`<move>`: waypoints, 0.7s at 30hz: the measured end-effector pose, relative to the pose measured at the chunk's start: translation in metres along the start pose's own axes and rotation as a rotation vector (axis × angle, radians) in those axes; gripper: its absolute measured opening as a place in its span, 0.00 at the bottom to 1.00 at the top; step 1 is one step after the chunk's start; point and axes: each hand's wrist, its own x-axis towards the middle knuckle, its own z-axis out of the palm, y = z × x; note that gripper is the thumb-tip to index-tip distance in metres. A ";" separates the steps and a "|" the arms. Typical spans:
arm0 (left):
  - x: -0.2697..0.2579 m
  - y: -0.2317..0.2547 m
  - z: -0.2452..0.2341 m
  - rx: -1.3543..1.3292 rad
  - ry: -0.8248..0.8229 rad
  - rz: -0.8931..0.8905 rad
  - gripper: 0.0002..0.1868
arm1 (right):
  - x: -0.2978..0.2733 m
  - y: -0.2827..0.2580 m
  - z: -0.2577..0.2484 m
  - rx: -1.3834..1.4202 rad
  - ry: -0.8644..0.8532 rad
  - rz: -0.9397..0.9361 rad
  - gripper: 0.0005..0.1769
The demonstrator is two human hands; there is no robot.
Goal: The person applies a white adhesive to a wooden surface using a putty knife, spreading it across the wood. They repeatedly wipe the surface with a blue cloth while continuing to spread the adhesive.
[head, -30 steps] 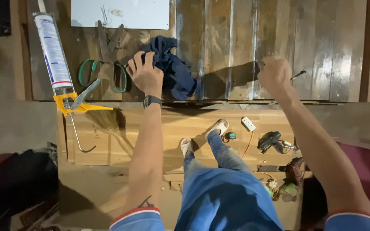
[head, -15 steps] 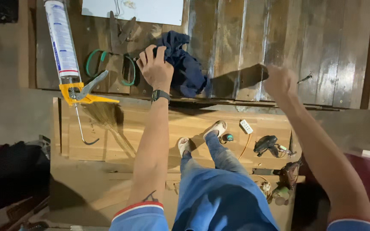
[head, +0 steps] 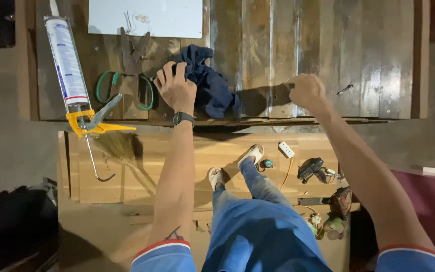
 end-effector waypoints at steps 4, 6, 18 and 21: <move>-0.002 -0.002 0.000 0.020 -0.003 -0.001 0.21 | -0.002 0.037 -0.013 0.838 -0.040 0.245 0.09; 0.000 -0.001 0.001 -0.001 0.023 0.002 0.21 | -0.031 0.039 -0.048 0.445 0.030 0.276 0.20; 0.000 0.001 -0.001 0.011 0.022 0.004 0.20 | 0.040 0.046 0.050 0.064 0.242 0.069 0.12; 0.000 0.000 -0.001 0.018 0.019 0.016 0.20 | 0.028 0.051 0.050 0.484 0.367 0.036 0.17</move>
